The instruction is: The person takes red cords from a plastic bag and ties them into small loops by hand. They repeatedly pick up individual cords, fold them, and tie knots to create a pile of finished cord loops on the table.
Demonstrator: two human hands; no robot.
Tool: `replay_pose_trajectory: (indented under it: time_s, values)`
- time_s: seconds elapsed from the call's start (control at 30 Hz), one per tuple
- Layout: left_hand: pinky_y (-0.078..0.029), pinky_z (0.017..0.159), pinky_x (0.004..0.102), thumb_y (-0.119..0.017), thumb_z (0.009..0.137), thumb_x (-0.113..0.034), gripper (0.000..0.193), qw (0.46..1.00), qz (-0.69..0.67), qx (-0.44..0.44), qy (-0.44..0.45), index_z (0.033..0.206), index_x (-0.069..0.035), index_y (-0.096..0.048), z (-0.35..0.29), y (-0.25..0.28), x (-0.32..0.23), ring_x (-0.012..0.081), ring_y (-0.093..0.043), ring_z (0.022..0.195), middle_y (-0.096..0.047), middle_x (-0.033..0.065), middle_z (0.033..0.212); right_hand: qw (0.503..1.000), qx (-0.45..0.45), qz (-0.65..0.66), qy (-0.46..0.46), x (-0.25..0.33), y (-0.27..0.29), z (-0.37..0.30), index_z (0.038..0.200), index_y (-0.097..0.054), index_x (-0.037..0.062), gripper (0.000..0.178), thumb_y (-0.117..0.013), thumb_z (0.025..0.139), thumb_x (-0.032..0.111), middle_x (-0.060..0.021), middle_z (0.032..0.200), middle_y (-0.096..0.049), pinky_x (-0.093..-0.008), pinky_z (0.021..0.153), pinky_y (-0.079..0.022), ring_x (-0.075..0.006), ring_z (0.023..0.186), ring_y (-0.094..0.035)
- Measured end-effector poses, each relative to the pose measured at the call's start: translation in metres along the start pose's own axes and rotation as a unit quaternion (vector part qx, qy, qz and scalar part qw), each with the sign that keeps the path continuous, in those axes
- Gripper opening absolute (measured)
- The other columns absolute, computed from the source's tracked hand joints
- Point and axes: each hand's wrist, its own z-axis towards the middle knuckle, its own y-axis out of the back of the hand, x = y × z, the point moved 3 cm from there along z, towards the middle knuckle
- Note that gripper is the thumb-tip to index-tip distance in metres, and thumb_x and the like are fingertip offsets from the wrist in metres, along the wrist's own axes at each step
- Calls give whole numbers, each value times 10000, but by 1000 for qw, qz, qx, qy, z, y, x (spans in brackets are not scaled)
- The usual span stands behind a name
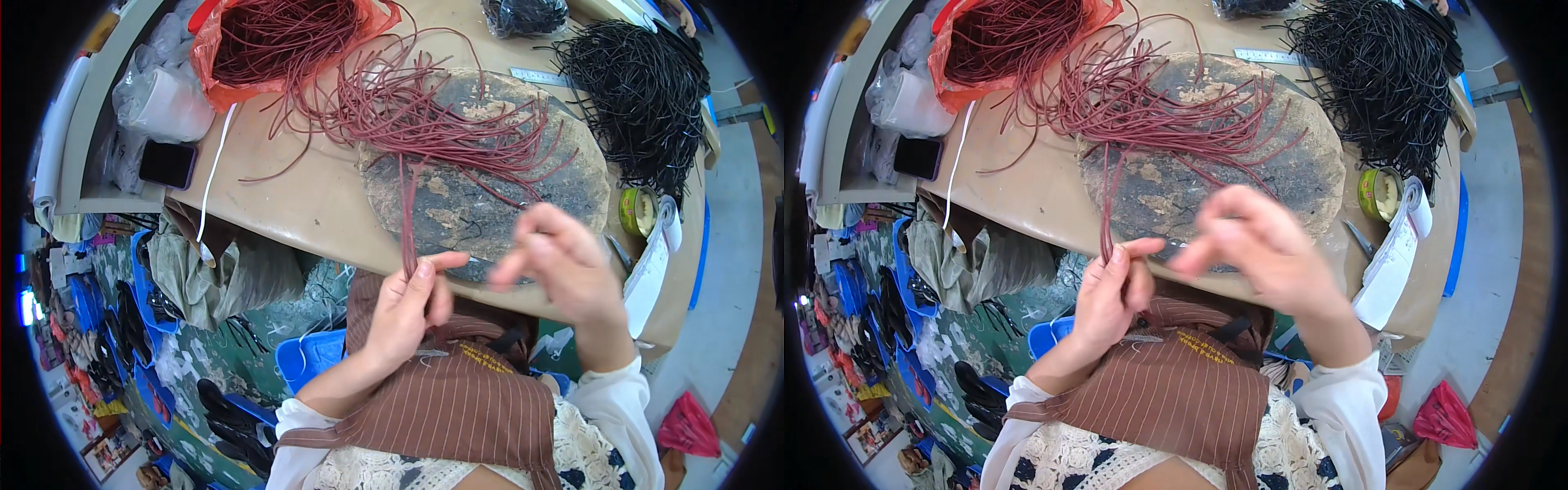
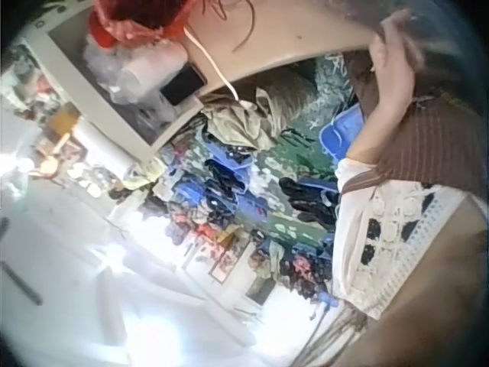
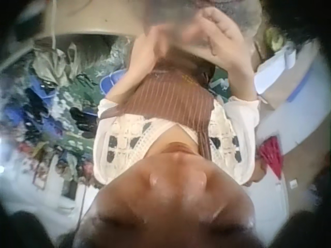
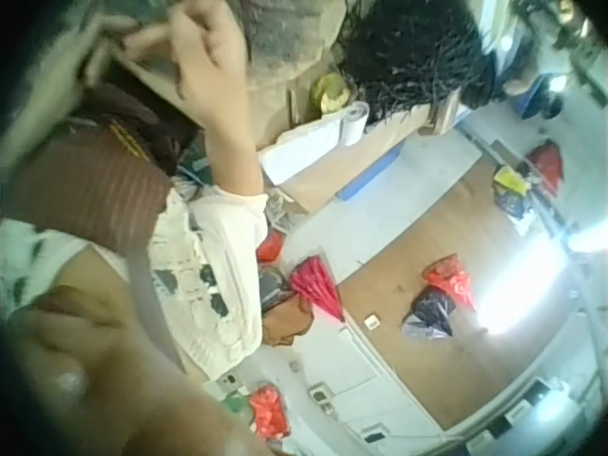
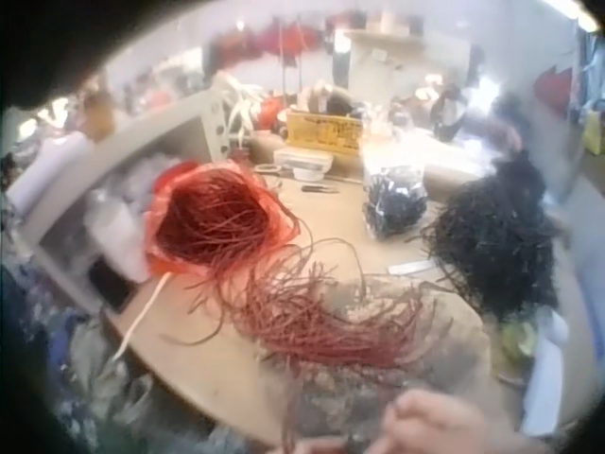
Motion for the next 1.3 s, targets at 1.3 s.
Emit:
replay_pose_trajectory:
  time_s: [1.3]
  values:
    - [-188,362,188,-298,978,-301,356,952,-298,-62,10,1053,-53,-542,8,63,-65,33,-222,415,-302,-62,562,935,-64,-323,135,59,21,168,998,-558,-9,164,-506,886,99,-14,753,-599,-160,527,-371,-25,584,-468]
